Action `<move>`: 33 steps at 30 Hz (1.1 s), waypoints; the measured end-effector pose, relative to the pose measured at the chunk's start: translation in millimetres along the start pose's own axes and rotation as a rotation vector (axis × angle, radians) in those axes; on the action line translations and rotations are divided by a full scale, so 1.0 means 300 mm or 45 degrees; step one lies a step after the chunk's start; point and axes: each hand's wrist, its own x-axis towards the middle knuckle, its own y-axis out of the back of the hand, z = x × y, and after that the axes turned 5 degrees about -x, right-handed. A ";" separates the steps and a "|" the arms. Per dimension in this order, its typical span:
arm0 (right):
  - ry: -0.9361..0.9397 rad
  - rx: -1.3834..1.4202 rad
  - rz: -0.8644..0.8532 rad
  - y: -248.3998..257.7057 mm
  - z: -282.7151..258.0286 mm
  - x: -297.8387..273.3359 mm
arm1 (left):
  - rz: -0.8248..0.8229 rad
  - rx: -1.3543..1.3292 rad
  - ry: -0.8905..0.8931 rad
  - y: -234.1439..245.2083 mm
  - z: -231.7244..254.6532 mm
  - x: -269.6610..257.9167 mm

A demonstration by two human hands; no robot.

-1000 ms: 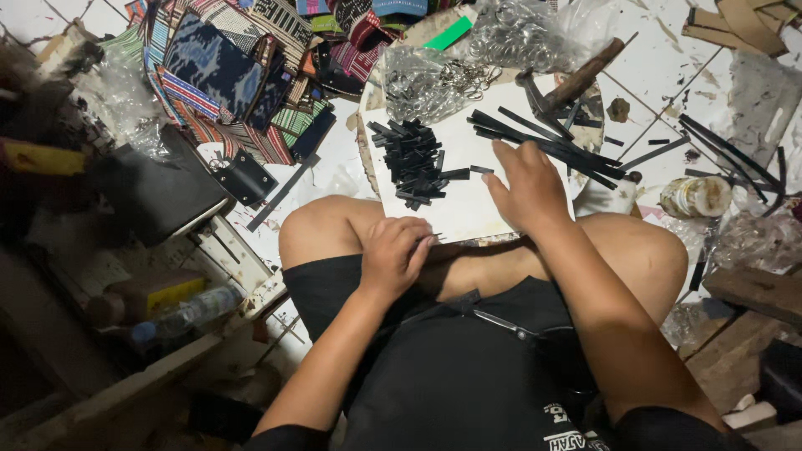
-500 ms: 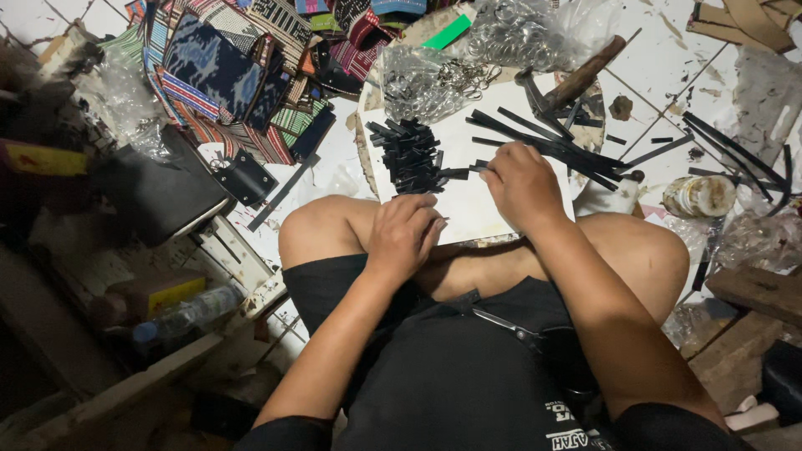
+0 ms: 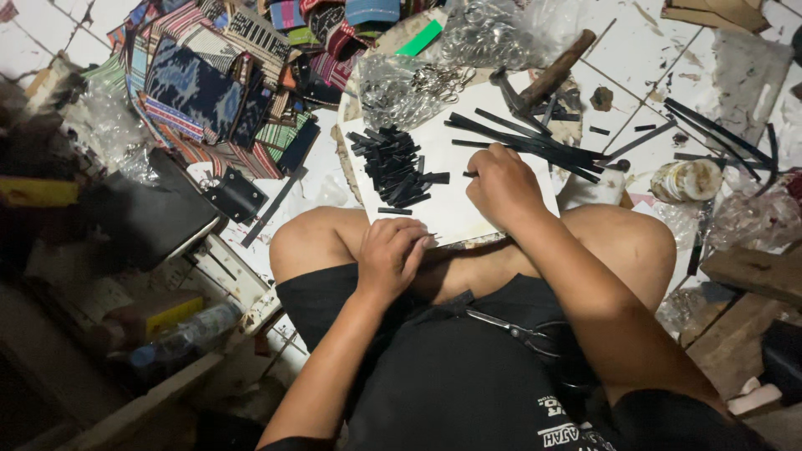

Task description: The person repeatedly folds black leather straps and cuts them into short pieces using scissors. The cut pieces are placed on a white sheet on the lap. The person continues this process throughout the clip.

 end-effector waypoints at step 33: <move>0.005 -0.323 0.428 -0.051 0.225 0.019 | 0.028 -0.576 0.572 -0.003 0.101 0.035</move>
